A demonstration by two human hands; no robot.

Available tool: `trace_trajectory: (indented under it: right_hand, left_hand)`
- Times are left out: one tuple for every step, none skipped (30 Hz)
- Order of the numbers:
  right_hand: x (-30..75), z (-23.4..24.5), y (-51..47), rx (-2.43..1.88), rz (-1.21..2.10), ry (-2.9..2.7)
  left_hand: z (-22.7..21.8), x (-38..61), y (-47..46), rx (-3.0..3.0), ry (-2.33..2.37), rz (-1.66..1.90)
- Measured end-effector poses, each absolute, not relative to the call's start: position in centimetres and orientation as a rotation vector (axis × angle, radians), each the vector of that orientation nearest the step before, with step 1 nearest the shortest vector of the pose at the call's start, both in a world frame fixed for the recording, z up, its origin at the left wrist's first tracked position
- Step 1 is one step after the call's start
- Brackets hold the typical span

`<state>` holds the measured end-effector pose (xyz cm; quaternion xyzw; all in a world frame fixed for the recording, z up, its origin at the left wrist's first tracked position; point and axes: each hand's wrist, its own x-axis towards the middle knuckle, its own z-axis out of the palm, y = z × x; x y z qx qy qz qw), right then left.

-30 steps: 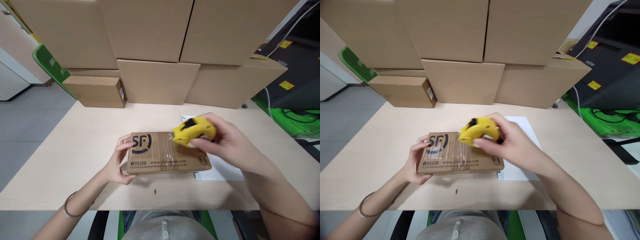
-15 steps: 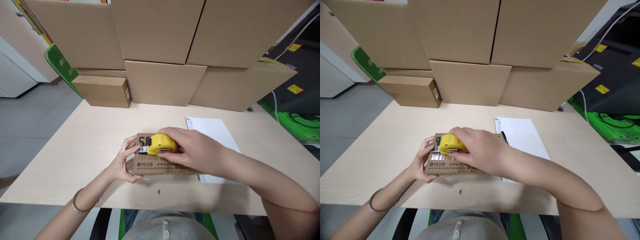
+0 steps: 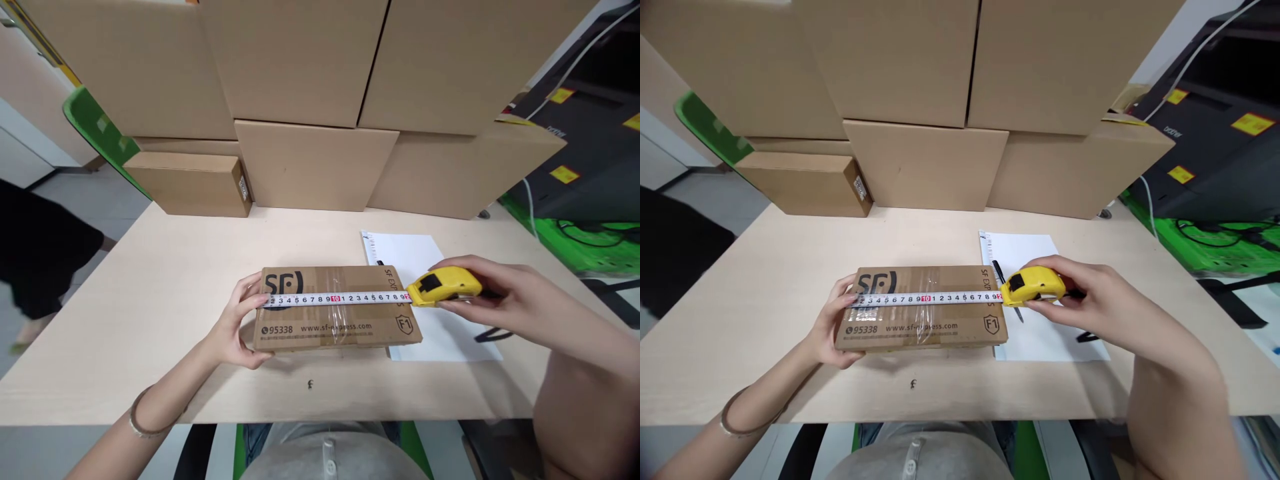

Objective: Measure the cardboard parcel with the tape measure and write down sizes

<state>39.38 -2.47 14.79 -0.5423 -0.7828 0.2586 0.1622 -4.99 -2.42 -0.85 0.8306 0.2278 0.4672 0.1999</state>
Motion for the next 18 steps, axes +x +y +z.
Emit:
trace_trajectory:
  right_hand:
    - [39.2, 14.9, -2.5, -1.537, 0.738, -2.233]
    - [39.1, 15.0, -2.5, -1.539, 0.738, -2.238]
    - [38.9, 15.3, -2.5, -1.524, 0.729, -2.251]
    - [38.7, 15.6, -2.4, -1.504, 0.711, -2.269]
    - [38.3, 15.9, -2.3, -1.476, 0.685, -2.29]
    - [37.8, 16.2, -2.1, -1.441, 0.659, -2.317]
    - [37.0, 16.5, -1.8, -1.399, 0.638, -2.35]
    - [36.0, 16.7, -1.5, -1.361, 0.631, -2.389]
    - [34.7, 16.8, -1.1, -1.33, 0.644, -2.432]
    - [33.1, 16.9, -0.7, -1.31, 0.674, -2.469]
    - [31.4, 17.0, -0.3, -1.282, 0.706, -2.503]
    - [29.5, 17.0, 0.0, -1.247, 0.747, -2.531]
    - [27.6, 17.0, 0.3, -1.196, 0.767, -2.552]
    - [25.8, 17.0, 0.6, -1.133, 0.78, -2.593]
    - [24.2, 17.0, 0.7, -1.053, 0.782, -2.631]
    - [22.8, 16.9, 0.9, -0.967, 0.776, -2.668]
    - [21.7, 16.8, 0.9, -0.878, 0.77, -2.7]
    - [21.0, 16.8, 1.0, -0.795, 0.762, -2.718]
  left_hand:
    - [-0.8, -5.0, -2.4, 2.325, 0.648, 1.305]
    - [-0.8, -5.0, -2.4, 2.325, 0.659, 1.301]
    - [-0.8, -5.0, -2.4, 2.321, 0.666, 1.293]
    - [-0.8, -5.1, -2.5, 2.313, 0.67, 1.286]
    - [-0.7, -5.1, -2.5, 2.304, 0.669, 1.282]
    - [-0.7, -5.1, -2.5, 2.295, 0.666, 1.281]
    - [-0.6, -5.1, -2.5, 2.288, 0.664, 1.284]
    - [-0.6, -5.1, -2.4, 2.286, 0.663, 1.289]
    - [-0.6, -5.1, -2.4, 2.286, 0.663, 1.29]
    - [-0.7, -5.1, -2.4, 2.288, 0.664, 1.291]
    - [-0.8, -5.1, -2.4, 2.288, 0.666, 1.287]
    - [-1.1, -5.2, -2.4, 2.285, 0.667, 1.282]
    - [-1.4, -5.2, -2.4, 2.274, 0.66, 1.281]
    - [-1.8, -5.2, -2.5, 2.246, 0.655, 1.284]
    - [-2.2, -5.3, -2.6, 2.2, 0.658, 1.288]
    - [-2.6, -5.3, -2.8, 2.137, 0.671, 1.289]
    - [-3.0, -5.3, -2.9, 2.068, 0.695, 1.283]
    - [-3.2, -5.3, -3.1, 2.007, 0.725, 1.28]
